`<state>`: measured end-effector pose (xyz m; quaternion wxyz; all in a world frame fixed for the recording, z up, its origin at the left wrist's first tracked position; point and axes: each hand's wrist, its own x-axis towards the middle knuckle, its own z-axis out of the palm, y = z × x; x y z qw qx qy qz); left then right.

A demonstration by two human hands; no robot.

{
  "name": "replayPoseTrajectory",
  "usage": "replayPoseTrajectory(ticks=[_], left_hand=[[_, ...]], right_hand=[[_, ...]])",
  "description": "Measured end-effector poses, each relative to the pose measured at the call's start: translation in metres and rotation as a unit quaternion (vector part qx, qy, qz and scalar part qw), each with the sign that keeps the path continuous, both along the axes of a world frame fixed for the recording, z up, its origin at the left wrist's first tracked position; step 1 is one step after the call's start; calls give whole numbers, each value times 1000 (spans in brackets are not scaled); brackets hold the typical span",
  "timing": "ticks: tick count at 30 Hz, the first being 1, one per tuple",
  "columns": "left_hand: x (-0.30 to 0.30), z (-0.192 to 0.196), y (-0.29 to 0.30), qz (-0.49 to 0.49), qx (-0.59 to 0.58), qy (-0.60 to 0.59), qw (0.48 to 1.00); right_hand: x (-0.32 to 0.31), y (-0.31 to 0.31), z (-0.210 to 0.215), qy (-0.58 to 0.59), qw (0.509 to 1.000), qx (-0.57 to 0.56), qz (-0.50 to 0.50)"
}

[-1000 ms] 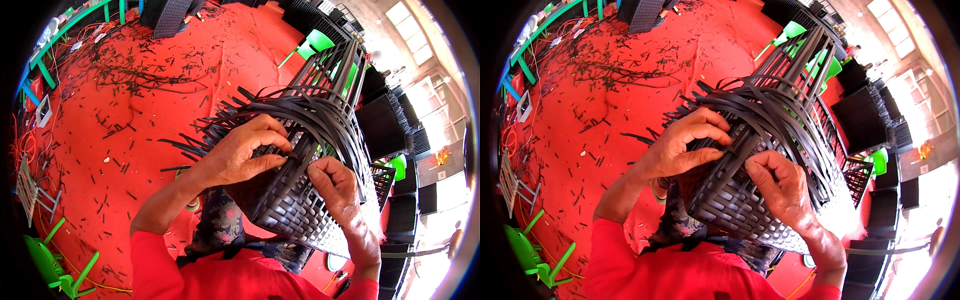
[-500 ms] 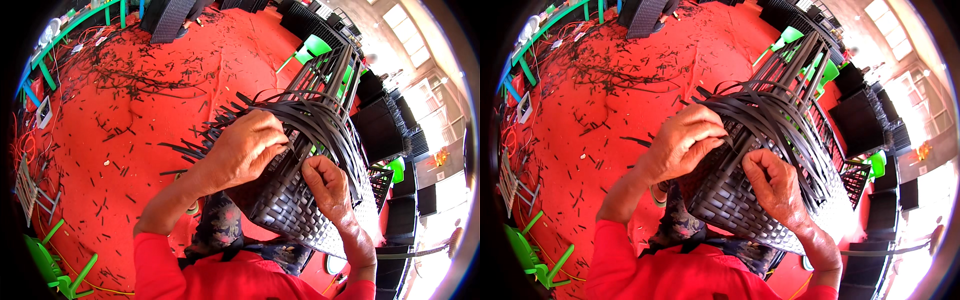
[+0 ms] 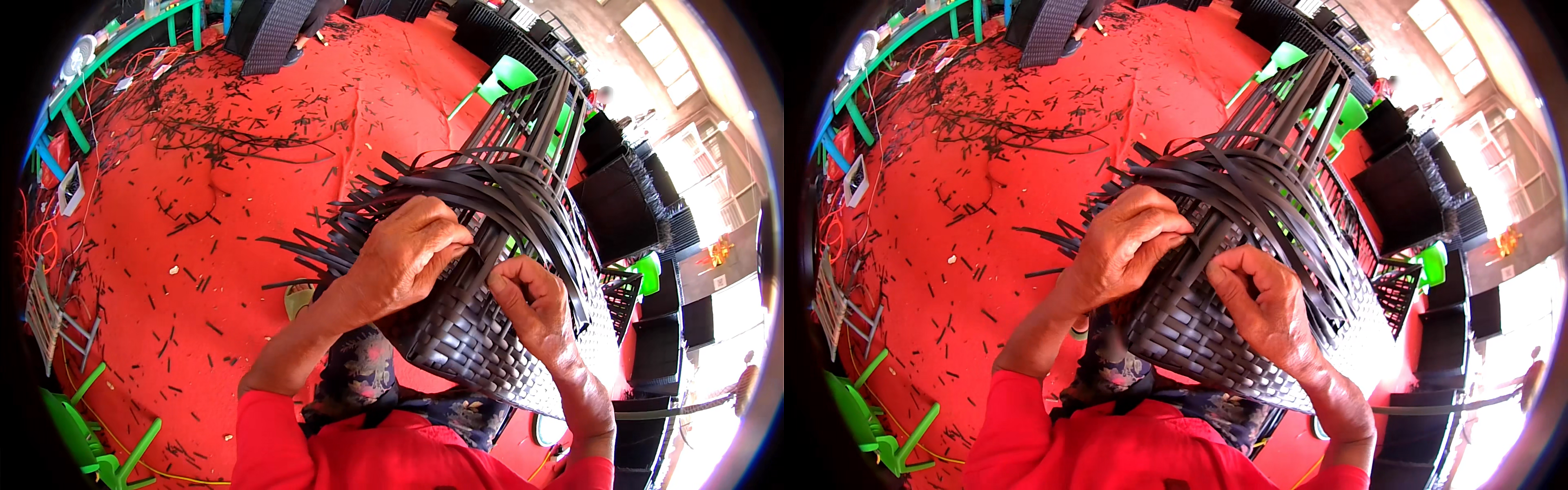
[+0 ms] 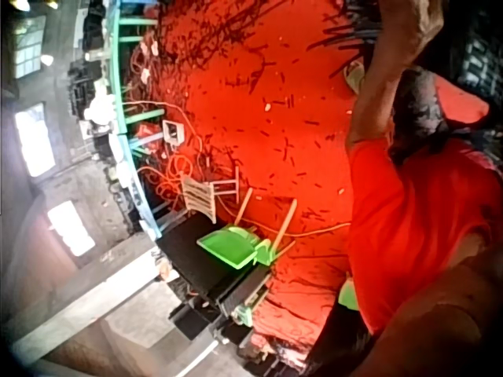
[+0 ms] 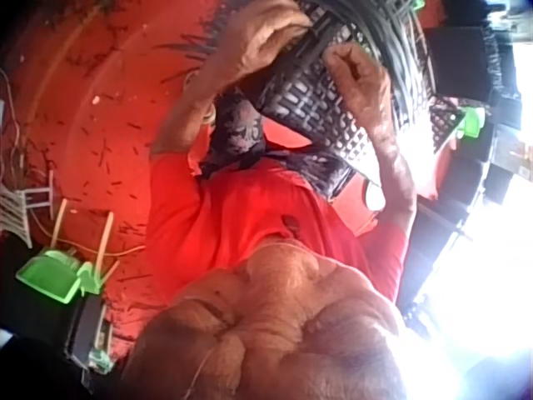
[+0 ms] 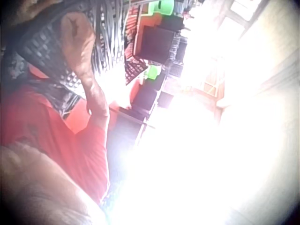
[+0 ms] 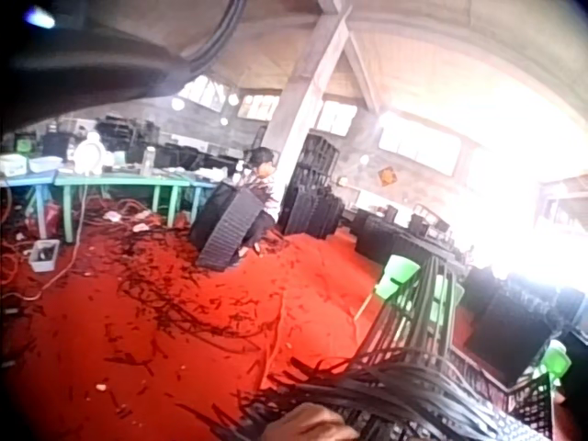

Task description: The person weaves plastic wicker strips through a furniture frame by hand, pulling the strips tight and tucking the ends into the weave.

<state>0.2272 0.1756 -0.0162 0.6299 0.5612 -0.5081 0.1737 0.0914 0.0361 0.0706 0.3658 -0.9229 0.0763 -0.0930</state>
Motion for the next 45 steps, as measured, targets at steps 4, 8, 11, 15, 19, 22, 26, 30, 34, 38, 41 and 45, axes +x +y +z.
replayPoseTrajectory(ticks=[4,8,11,15,19,22,26,30,34,38,41,45], left_hand=[[14,10,7,-37,52,-47,997],[46,10,2,-269,117,11,956],[52,12,2,-332,193,74,920],[43,-2,-4,-291,123,123,941],[22,-15,4,-207,152,301,919],[26,-63,8,-165,68,315,932],[17,-94,21,-125,58,364,921],[13,-101,26,-114,51,358,925],[12,-94,27,-148,27,302,941],[13,-72,25,-178,49,257,949],[17,-69,18,-141,86,196,967],[22,-74,12,-177,90,196,960]], right_hand=[[2,0,7,62,997,34,-28],[8,-7,15,119,986,106,-49],[11,-8,17,127,989,70,-25],[11,-6,9,80,997,-12,9],[-3,0,-2,-65,985,-150,51],[-7,2,-16,-134,985,-101,28],[-2,2,-11,-119,949,-256,140],[2,10,3,-60,938,-320,120],[6,11,-1,-77,932,-334,117],[7,11,1,-65,931,-337,122],[8,9,0,-67,931,-336,127],[8,10,2,-63,930,-340,123]])
